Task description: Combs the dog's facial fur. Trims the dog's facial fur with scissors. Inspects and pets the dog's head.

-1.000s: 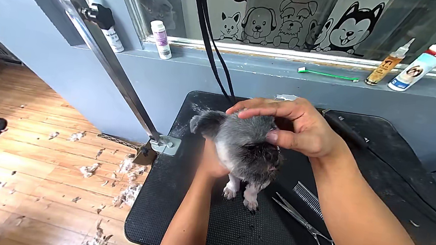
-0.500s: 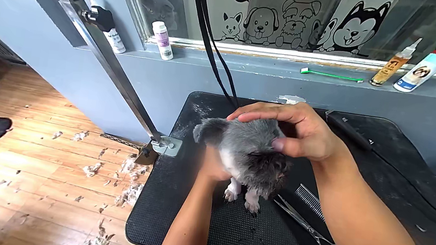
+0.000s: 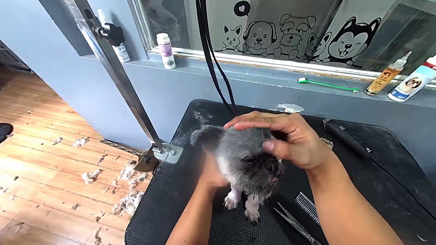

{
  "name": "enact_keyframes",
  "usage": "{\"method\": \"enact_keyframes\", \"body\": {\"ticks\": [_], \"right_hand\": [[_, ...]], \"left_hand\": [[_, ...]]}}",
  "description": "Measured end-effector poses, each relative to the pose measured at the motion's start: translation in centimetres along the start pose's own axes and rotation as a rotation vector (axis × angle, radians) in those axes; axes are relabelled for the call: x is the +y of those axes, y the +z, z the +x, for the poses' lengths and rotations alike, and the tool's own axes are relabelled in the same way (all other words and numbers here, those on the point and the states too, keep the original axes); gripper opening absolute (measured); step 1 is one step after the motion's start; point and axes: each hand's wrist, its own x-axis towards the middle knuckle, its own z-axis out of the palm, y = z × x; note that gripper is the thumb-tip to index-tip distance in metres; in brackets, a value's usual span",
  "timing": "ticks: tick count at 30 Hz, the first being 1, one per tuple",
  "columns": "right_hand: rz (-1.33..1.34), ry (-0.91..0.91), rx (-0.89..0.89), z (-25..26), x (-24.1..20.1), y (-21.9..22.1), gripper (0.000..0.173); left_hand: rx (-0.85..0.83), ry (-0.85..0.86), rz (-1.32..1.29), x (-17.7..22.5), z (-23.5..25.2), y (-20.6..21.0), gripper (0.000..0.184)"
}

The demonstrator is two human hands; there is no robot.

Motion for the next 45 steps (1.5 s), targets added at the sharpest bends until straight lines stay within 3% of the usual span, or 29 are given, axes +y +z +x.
{"method": "enact_keyframes", "body": {"ticks": [14,19,24,29,34,40,45], "right_hand": [[-0.017,0.022,-0.005,0.2,-0.1,0.3,0.049],[-0.037,0.032,0.008,0.2,0.0,0.1,0.049],[0.019,0.044,-0.005,0.0,0.0,0.1,0.050],[-0.110,0.212,0.171,-0.6,0.0,1.6,0.062],[-0.165,0.226,0.391,-0.1,0.0,2.9,0.041],[-0.023,0.170,0.392,-0.8,0.5,3.4,0.050],[0.221,0.252,0.679,-2.2,0.6,4.1,0.061]], "left_hand": [[-0.015,-0.004,-0.004,0.4,-0.3,0.0,0.054],[0.028,0.003,0.031,0.1,0.1,0.4,0.069],[0.035,0.003,0.046,0.3,0.1,0.5,0.068],[0.010,0.055,0.055,-0.3,0.6,0.8,0.073],[0.048,0.044,0.013,-0.2,0.6,0.8,0.082],[0.016,0.038,0.100,0.3,0.7,1.2,0.073],[0.097,0.066,0.505,2.3,0.1,2.4,0.109]]}}
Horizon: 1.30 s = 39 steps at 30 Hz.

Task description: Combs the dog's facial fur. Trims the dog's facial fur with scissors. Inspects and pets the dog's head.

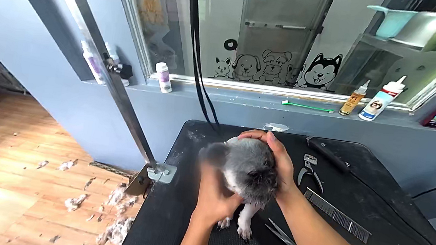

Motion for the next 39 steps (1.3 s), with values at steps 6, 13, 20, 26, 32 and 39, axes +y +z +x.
{"method": "enact_keyframes", "body": {"ticks": [6,13,20,26,32,39], "right_hand": [[0.229,-0.042,-0.002,-1.0,0.2,-0.6,0.063],[0.130,-0.060,0.120,-2.2,0.3,-0.1,0.037],[-0.254,-0.054,-0.077,-1.9,-0.4,-2.3,0.062],[-0.113,-0.292,-0.075,-2.0,0.0,-1.2,0.053],[-0.263,-0.137,-0.156,-3.5,5.3,-4.2,0.067],[-0.210,-0.356,-0.207,-5.4,4.8,-3.3,0.058]], "left_hand": [[0.108,0.375,0.046,7.5,1.3,1.7,0.057],[-0.054,0.332,0.076,5.3,4.0,3.6,0.069],[0.092,0.044,0.001,2.4,3.1,1.5,0.064],[-0.109,0.434,0.067,4.9,3.4,3.1,0.065],[-0.093,0.305,0.165,-1.5,1.1,1.9,0.071],[-0.066,0.505,0.032,1.4,-1.8,3.0,0.060]]}}
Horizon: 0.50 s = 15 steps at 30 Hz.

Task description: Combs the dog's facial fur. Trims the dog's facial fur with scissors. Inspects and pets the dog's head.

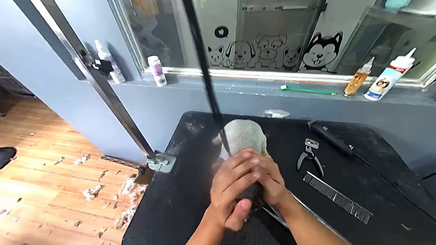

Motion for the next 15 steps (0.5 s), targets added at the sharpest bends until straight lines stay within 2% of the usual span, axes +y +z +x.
{"method": "enact_keyframes", "body": {"ticks": [3,8,10,12,15], "right_hand": [[-0.055,0.041,0.015,-1.7,1.8,0.4,0.048],[-0.338,0.150,-0.007,-2.1,3.4,0.3,0.061],[-0.429,0.207,-0.008,-1.9,3.4,-0.3,0.057],[-0.385,0.188,0.029,-2.0,1.8,-0.4,0.055],[-0.199,0.051,0.006,-2.2,0.8,0.2,0.063]], "left_hand": [[-0.102,-0.004,0.094,-2.7,-2.4,0.3,0.063],[-0.063,-0.076,0.154,-5.4,-4.1,-1.2,0.063],[0.039,-0.051,0.187,-4.5,-4.3,-1.8,0.050],[0.093,-0.072,0.191,-1.9,-4.4,-2.6,0.036],[-0.066,-0.053,0.090,0.0,-4.2,-2.3,0.046]]}}
